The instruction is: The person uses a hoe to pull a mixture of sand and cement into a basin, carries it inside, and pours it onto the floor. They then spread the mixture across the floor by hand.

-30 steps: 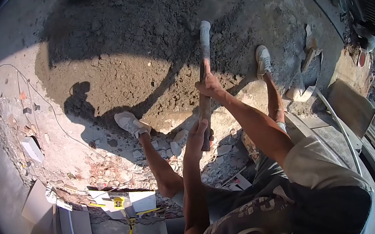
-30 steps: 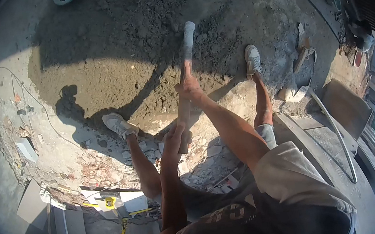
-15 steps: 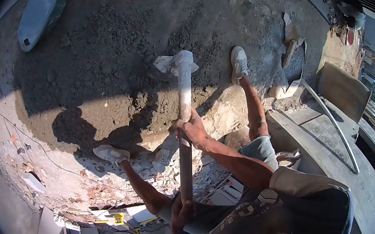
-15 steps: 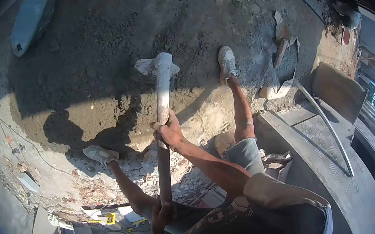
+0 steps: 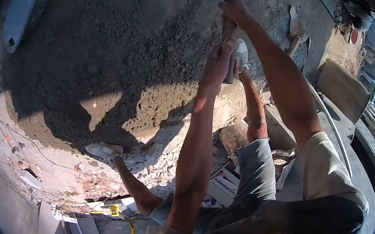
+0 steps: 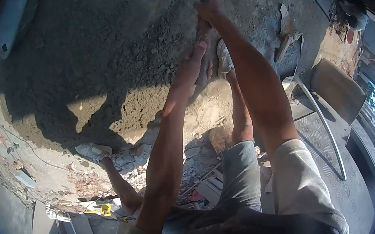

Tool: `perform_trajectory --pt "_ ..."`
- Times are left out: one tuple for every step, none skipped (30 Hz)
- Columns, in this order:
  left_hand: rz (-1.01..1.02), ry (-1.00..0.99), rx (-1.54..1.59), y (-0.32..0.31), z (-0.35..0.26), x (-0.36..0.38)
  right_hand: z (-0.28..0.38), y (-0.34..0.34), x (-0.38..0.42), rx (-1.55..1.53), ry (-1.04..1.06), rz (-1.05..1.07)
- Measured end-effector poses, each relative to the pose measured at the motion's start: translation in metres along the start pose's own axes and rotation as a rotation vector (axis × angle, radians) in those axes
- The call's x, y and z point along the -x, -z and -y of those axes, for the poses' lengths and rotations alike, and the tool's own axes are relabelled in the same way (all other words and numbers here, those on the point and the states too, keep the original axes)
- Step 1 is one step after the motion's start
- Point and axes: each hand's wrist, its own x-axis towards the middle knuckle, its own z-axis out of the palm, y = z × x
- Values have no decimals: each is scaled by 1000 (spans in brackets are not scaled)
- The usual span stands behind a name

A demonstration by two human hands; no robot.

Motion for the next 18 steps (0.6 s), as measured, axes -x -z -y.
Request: perform_trajectory --pt "-27 40 -25 5 6 20 0 -2 23 -10 -54 21" --pt "-64 86 -43 10 10 48 1 -4 47 -19 -109 41" --pt "-109 117 -57 16 14 76 16 -5 84 -80 -209 136" --pt "-132 128 -59 24 20 102 21 -12 113 -129 -258 163" --pt "-153 136 -66 35 27 129 20 -23 141 -182 -303 189" --pt "-170 168 -61 46 31 157 25 -34 173 -189 -338 225" --pt "-203 125 -92 56 36 187 27 -47 202 -197 -373 255" --pt "-293 324 -117 66 28 216 4 -75 224 -235 -322 264" --pt "-244 289 -90 86 32 242 -28 -108 248 -265 -275 280" --pt "-284 279 -199 106 37 270 -48 -139 275 -376 -299 362" --pt "-322 308 -205 125 35 298 -44 -159 305 -512 -313 421" --pt "-353 369 -274 151 38 326 -40 -179 335 -646 -336 481" --pt "-410 439 -334 167 26 355 -23 -192 354 -794 -375 470" --pt "-464 438 -307 167 7 382 -4 -204 373 -941 -416 458" --pt "-431 405 -332 166 -6 408 14 -207 379 -1075 -491 387" --pt "-388 384 -353 164 -17 431 39 -196 373 -1201 -727 360" --pt "-347 445 -519 161 -34 456 37 -204 360 -1241 -803 294" --pt "-349 500 -483 171 -34 488 28 -214 370 -1192 -880 418"
